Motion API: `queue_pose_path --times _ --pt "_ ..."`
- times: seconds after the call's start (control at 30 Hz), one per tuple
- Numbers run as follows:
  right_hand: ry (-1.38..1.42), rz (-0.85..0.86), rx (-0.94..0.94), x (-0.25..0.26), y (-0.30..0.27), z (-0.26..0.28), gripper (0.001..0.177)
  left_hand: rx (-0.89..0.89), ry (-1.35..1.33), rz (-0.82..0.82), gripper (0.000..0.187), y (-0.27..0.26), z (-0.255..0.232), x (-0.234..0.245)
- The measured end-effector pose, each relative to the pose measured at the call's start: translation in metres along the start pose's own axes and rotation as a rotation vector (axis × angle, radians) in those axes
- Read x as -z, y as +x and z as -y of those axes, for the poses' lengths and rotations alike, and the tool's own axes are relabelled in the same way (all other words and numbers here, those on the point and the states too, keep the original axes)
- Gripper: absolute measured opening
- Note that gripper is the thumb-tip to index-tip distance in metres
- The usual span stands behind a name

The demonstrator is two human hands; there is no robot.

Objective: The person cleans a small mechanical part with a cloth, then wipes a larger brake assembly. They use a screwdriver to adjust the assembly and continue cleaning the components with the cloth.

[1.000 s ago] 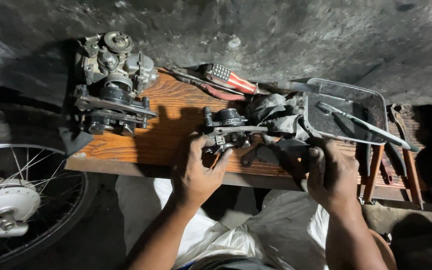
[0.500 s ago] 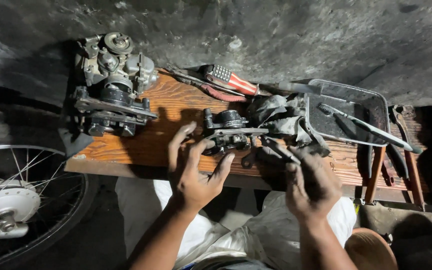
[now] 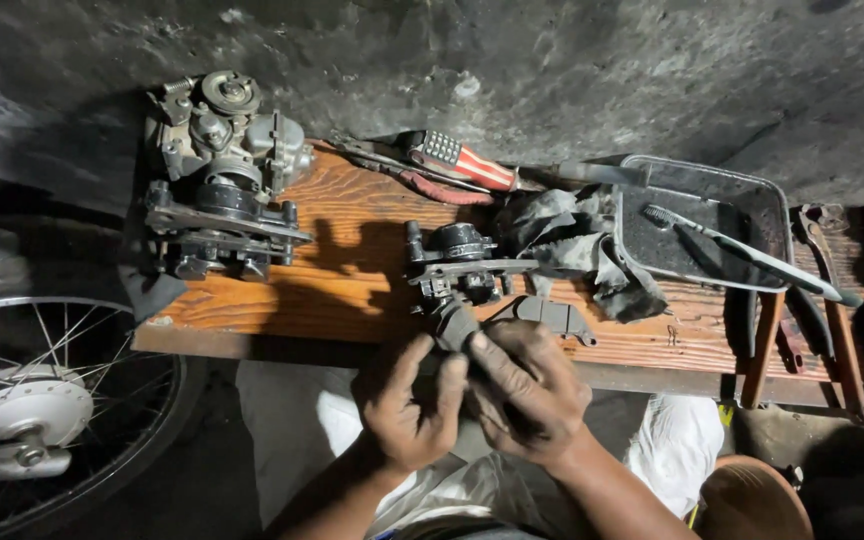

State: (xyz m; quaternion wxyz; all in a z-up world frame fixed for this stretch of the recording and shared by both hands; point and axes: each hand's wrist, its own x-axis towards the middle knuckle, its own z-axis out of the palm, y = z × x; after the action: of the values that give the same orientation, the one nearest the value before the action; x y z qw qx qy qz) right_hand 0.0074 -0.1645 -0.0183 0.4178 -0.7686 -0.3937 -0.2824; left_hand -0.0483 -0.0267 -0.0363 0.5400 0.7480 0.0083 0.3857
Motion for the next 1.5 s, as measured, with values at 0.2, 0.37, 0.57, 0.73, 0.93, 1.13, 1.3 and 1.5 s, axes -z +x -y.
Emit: queue_pose_path --times 0.2,0.37,0.57,0.73,0.93,1.13,1.3,1.5 --pt "0.006 0.101 -0.026 0.028 0.023 -0.016 0.044 -0.210 0.167 0.043 0.029 0.044 -0.002 0.020" --pt "-0.136 0.013 -0.179 0.042 0.041 -0.029 0.039 -0.193 0.167 -0.005 0.033 0.049 0.025 0.022" --pt "-0.283 0.240 -0.039 0.055 0.076 -0.047 0.050 0.067 -0.133 -0.055 0.028 0.067 0.026 0.018" --pt "-0.262 0.687 -0.023 0.065 0.107 -0.074 0.081 0.301 -0.413 0.070 0.039 0.064 0.051 0.026" --pt "-0.132 0.870 -0.112 0.055 0.125 -0.087 0.077 0.001 -0.142 0.303 0.062 0.087 0.037 0.028" --pt "-0.075 0.861 -0.122 0.054 0.130 -0.080 0.083 0.002 -0.043 0.382 0.035 0.084 0.043 0.027" --pt "-0.023 0.831 -0.154 0.054 0.128 -0.083 0.071 0.031 -0.073 0.445 0.022 0.093 0.036 0.026" --pt "-0.032 0.827 -0.217 0.053 0.127 -0.083 0.062 0.014 -0.238 0.465 0.019 0.098 0.029 0.026"
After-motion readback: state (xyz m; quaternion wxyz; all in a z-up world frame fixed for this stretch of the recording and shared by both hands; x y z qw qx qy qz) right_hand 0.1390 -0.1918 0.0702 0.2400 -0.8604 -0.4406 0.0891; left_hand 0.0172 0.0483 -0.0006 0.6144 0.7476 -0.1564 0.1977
